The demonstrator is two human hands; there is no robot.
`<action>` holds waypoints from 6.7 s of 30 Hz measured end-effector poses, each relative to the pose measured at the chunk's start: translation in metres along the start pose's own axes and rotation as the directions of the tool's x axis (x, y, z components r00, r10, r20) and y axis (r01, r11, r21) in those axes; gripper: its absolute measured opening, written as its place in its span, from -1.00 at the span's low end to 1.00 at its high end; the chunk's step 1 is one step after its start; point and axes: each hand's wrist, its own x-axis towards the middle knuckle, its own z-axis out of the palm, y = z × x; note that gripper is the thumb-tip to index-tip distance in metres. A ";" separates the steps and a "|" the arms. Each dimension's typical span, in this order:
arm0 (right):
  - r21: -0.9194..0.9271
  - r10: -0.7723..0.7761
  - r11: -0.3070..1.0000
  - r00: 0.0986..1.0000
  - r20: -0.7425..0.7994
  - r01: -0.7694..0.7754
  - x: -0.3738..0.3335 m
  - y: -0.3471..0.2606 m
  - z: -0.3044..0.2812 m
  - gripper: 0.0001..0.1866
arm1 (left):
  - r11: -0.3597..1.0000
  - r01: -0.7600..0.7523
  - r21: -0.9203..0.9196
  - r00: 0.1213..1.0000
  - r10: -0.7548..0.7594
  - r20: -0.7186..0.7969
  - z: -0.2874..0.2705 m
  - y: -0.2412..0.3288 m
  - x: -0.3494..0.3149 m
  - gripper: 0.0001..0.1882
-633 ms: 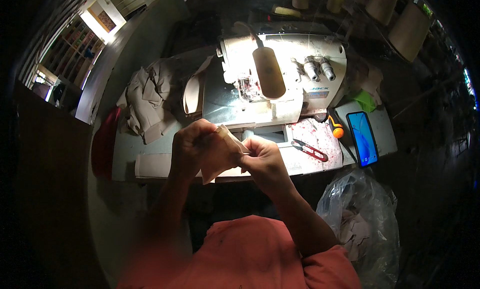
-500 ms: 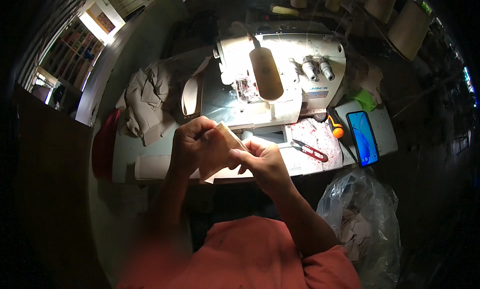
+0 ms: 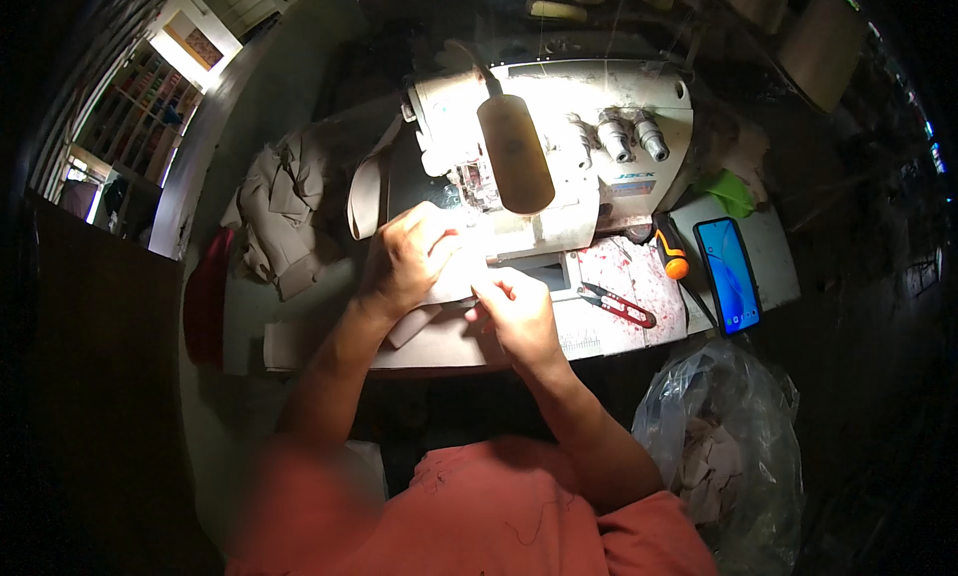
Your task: The person repeatedly folds small rectangular pieces of light-colored fabric by hand. They pick up each piece, fold it in half, and place it on a growing stack to the left of the sewing machine. The process is continuous and repetitive throughout the clip.
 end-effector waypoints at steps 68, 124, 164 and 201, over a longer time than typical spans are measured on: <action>-0.124 0.120 0.987 0.985 0.124 -0.105 -0.026 -0.004 -0.042 -0.88 | 0.908 0.085 -0.410 0.996 -0.079 0.031 0.043 0.022 -0.070 -0.91; -0.033 0.029 0.999 0.916 0.399 -0.017 -0.047 -0.025 0.002 -0.76 | 0.565 0.605 -0.561 0.796 -0.409 0.446 -0.037 0.045 -0.056 -0.81; -0.039 -0.214 0.976 0.977 -0.016 0.214 0.013 -0.007 0.004 -0.80 | 0.996 -0.001 -0.085 0.998 0.007 0.069 0.000 -0.010 0.019 -0.92; -0.375 -0.212 0.916 0.965 -0.157 0.140 -0.023 0.016 -0.047 -0.82 | 0.938 0.229 0.261 0.970 -0.198 -0.142 -0.012 -0.112 0.028 -0.75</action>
